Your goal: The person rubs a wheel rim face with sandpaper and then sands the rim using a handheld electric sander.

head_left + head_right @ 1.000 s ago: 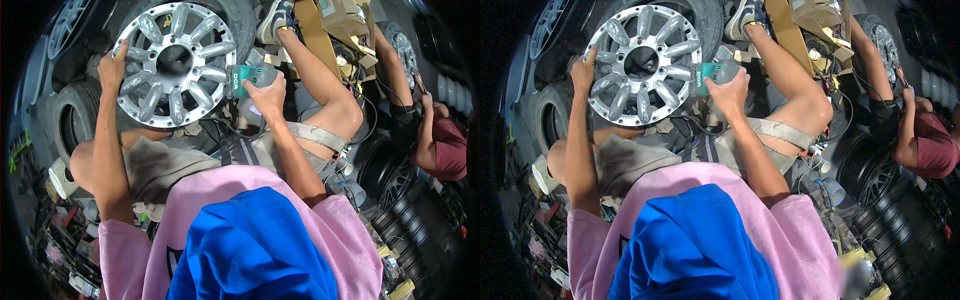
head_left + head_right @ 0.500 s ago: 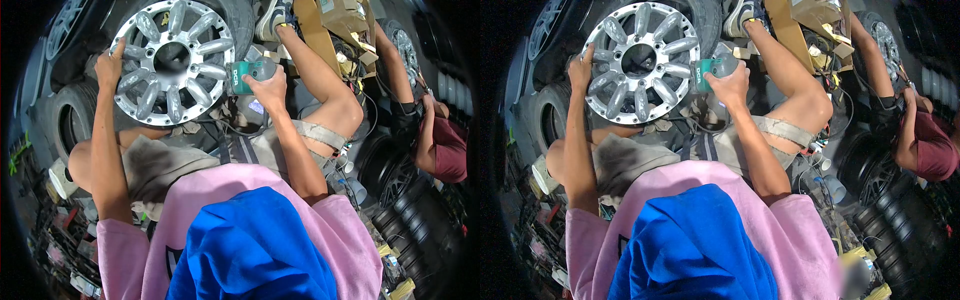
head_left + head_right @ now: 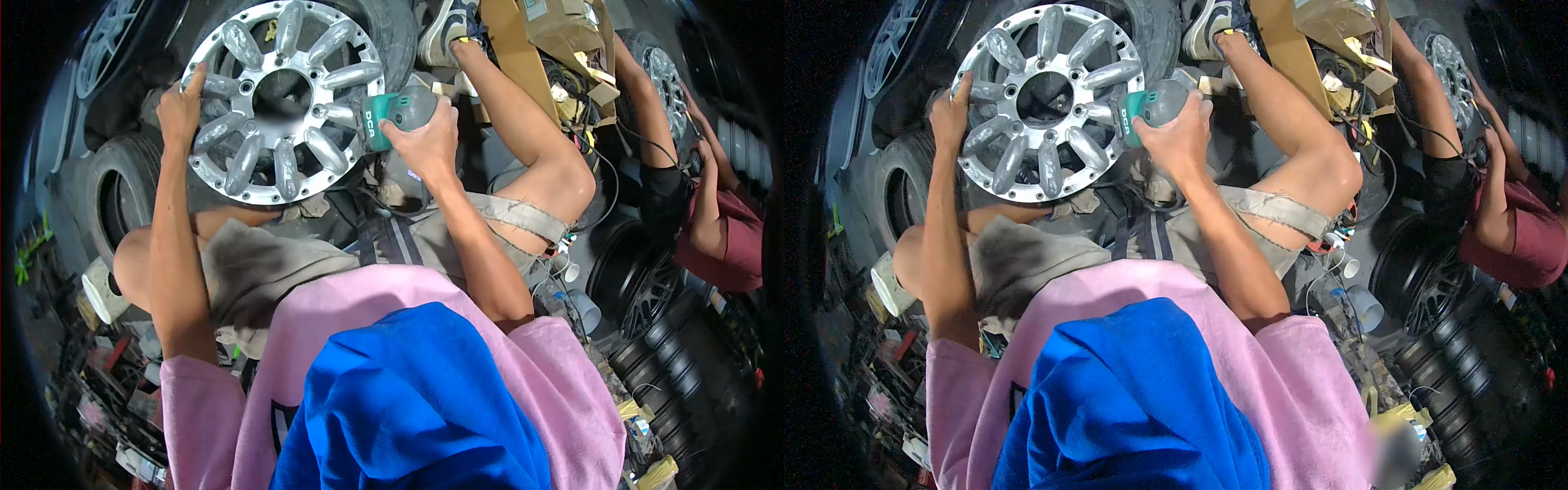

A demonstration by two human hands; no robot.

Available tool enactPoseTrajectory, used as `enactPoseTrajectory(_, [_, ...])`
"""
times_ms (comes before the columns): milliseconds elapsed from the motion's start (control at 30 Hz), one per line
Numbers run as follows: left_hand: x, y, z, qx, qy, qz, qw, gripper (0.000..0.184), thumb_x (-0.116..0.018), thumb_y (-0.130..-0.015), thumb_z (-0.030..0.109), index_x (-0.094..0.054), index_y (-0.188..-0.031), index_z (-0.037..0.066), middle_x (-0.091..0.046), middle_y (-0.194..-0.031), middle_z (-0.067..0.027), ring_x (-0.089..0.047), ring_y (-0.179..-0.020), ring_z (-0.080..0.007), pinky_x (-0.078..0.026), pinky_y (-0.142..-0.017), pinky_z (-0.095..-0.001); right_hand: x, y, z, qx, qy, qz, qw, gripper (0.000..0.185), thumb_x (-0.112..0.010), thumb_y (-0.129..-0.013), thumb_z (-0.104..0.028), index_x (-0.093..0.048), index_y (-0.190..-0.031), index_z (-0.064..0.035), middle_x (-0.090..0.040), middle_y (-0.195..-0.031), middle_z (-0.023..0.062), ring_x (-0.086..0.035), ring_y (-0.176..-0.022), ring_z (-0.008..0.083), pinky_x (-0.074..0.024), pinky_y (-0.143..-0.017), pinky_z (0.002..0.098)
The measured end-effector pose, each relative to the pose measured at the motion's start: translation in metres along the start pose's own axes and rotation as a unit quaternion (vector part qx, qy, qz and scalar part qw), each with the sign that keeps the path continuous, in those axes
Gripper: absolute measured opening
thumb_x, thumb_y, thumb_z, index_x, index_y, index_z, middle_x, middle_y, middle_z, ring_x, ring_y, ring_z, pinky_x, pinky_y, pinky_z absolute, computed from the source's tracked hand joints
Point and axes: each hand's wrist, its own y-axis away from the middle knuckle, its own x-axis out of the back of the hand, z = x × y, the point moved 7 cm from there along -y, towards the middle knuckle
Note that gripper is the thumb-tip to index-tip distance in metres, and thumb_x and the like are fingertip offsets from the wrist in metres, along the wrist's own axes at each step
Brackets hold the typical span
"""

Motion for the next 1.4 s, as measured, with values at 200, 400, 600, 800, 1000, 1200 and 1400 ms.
enactPoseTrajectory(200, [-0.004,-0.002,-0.003,-0.003,0.009,0.001,1.0,0.07,-0.059,-0.092,0.067,-0.075,-0.113,0.002,-0.072,-0.105,-0.0288,-0.066,-0.111,-0.0449,-0.047,-0.098,-0.0468,0.006,-0.002,0.042,-0.08,-0.006,-0.044,0.996,0.082,-0.093,-0.064,-0.035,-0.05,-0.123,0.0023,-0.058,-0.118,0.0263,-0.061,-0.11,0.0428,-0.0507,-0.096,0.0483])
enactPoseTrajectory(400, [-0.008,-0.008,-0.008,0.018,0.012,-0.027,0.999,0.074,-0.059,-0.089,0.071,-0.075,-0.114,0.003,-0.072,-0.106,-0.0288,-0.066,-0.113,-0.0442,-0.047,-0.099,-0.0465,0.009,0.001,0.046,-0.04,-0.037,-0.029,0.998,0.076,-0.093,-0.065,-0.033,-0.054,-0.121,0.0009,-0.059,-0.118,0.0243,-0.06,-0.11,0.0406,-0.0496,-0.096,0.0468])
enactPoseTrajectory(600, [-0.022,-0.02,-0.03,0.038,0.002,-0.033,0.999,0.077,-0.059,-0.087,0.073,-0.074,-0.118,0.004,-0.071,-0.113,-0.0296,-0.065,-0.117,-0.0444,-0.047,-0.101,-0.0471,0.022,0.006,0.02,0.112,-0.011,-0.014,0.994,0.079,-0.092,-0.064,-0.025,-0.051,-0.126,0.0023,-0.053,-0.114,0.0215,-0.056,-0.108,0.0404,-0.0484,-0.093,0.048])
enactPoseTrajectory(800, [-0.033,-0.026,-0.045,0.052,0.002,-0.057,0.997,0.081,-0.059,-0.085,0.076,-0.074,-0.12,0.004,-0.07,-0.116,-0.0304,-0.064,-0.119,-0.0434,-0.046,-0.102,-0.047,0.023,0.011,0.002,0.143,-0.01,-0.082,0.986,0.08,-0.091,-0.063,-0.021,-0.051,-0.129,-0.0016,-0.052,-0.115,0.0195,-0.06,-0.103,0.0409,-0.053,-0.086,0.048])
enactPoseTrajectory(1000, [-0.027,-0.018,-0.033,0.049,0.023,-0.053,0.997,0.081,-0.059,-0.085,0.076,-0.074,-0.121,0.004,-0.07,-0.116,-0.0302,-0.065,-0.117,-0.043,-0.045,-0.103,-0.0467,0.01,0.009,-0.019,0.185,-0.001,-0.161,0.97,0.079,-0.089,-0.063,-0.019,-0.052,-0.132,-0.0079,-0.053,-0.124,0.0197,-0.062,-0.107,0.0439,-0.0547,-0.087,0.0491])
enactPoseTrajectory(1200, [-0.021,-0.012,-0.026,0.043,0.022,-0.035,0.998,0.079,-0.059,-0.087,0.073,-0.074,-0.119,0.002,-0.071,-0.113,-0.0285,-0.066,-0.115,-0.0419,-0.046,-0.101,-0.0454,0.016,0.004,-0.009,0.191,0.007,-0.172,0.966,0.08,-0.089,-0.061,-0.02,-0.053,-0.132,-0.0098,-0.052,-0.124,0.0191,-0.062,-0.105,0.0442,-0.055,-0.088,0.0502])
enactPoseTrajectory(1400, [-0.015,-0.007,-0.015,0.033,0.055,-0.05,0.997,0.08,-0.06,-0.087,0.072,-0.072,-0.121,0.001,-0.07,-0.114,-0.0306,-0.065,-0.115,-0.0431,-0.046,-0.101,-0.0454,0.009,-0.003,-0.019,0.212,0.004,-0.172,0.962,0.081,-0.09,-0.06,-0.021,-0.052,-0.132,-0.0117,-0.051,-0.123,0.0188,-0.063,-0.103,0.0447,-0.0565,-0.086,0.052])
